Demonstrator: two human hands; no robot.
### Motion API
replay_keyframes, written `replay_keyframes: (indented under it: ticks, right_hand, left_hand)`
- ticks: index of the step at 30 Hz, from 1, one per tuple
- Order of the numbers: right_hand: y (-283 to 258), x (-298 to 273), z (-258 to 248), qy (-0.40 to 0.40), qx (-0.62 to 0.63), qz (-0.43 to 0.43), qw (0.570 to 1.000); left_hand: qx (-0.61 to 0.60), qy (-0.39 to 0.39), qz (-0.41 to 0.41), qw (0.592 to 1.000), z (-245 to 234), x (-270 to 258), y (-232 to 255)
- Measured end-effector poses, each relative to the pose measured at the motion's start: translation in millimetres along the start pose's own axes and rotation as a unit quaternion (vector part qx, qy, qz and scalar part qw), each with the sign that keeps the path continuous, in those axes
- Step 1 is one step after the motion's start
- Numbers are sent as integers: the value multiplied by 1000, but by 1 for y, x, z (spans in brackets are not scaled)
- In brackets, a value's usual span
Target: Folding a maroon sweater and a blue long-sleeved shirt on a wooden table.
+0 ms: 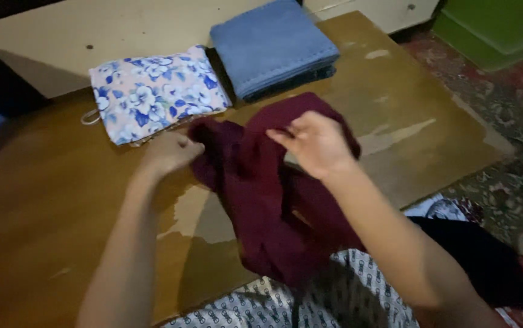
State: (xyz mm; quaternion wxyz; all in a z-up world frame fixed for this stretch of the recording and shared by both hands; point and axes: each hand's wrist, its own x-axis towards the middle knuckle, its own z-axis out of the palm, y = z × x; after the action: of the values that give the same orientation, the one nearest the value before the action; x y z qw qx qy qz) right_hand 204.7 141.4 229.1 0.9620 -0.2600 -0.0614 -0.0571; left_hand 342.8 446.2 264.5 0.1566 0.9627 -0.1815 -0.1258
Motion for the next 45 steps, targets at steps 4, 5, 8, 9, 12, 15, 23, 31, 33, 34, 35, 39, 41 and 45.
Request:
replay_keyframes:
  ticks: [4,5,8,9,12,15,23,31,33,34,35,39,41,45]
  right_hand:
    - [63,39,14,-62,-20,28,997]
    - [79,47,18,-81,-64,47,994]
    - [114,72,18,-104,-217,71,968]
    - [124,81,15,-105,-326,71,937]
    - [97,85,36,-75,-604,98,788]
    - [75,89,1,-151,-779,-21,608]
    - [78,64,-25,-26,-857,24,515]
    - [32,73,-28,59,-632,-12,773]
    - [21,64,-5,0,-653,12,757]
    - [20,59,-2,0,-654,12,757]
    - [19,54,1,16,-631,64,773]
    - [8,30,-45,-54,-805,148,572]
    - [3,9,-36,-81,-831,217,505]
    - [10,-21,-24,-202,-876,310,310]
  left_hand:
    - [-167,-59,19,984,7,-52,25]
    - [-236,-46,93,966,23,-49,15]
    - [-398,-48,104,910,56,-45,-1]
    - [-489,-65,44,869,66,-44,-3]
    - [-655,-25,-30,755,70,-40,-47]
    - [-749,26,-68,659,82,-32,-117]
    - [-736,122,-119,655,50,-61,-201]
    - [-675,238,-84,693,-13,-74,-235]
    - [-669,244,-15,702,-14,-70,-219]
    - [-669,245,-14,701,-17,-71,-198]
    - [-631,238,-25,738,-20,-73,-177]
    - [-412,150,-82,895,6,-87,-95]
    - [-441,90,-13,893,59,-102,-63]
    - [-257,-87,44,961,43,-186,58]
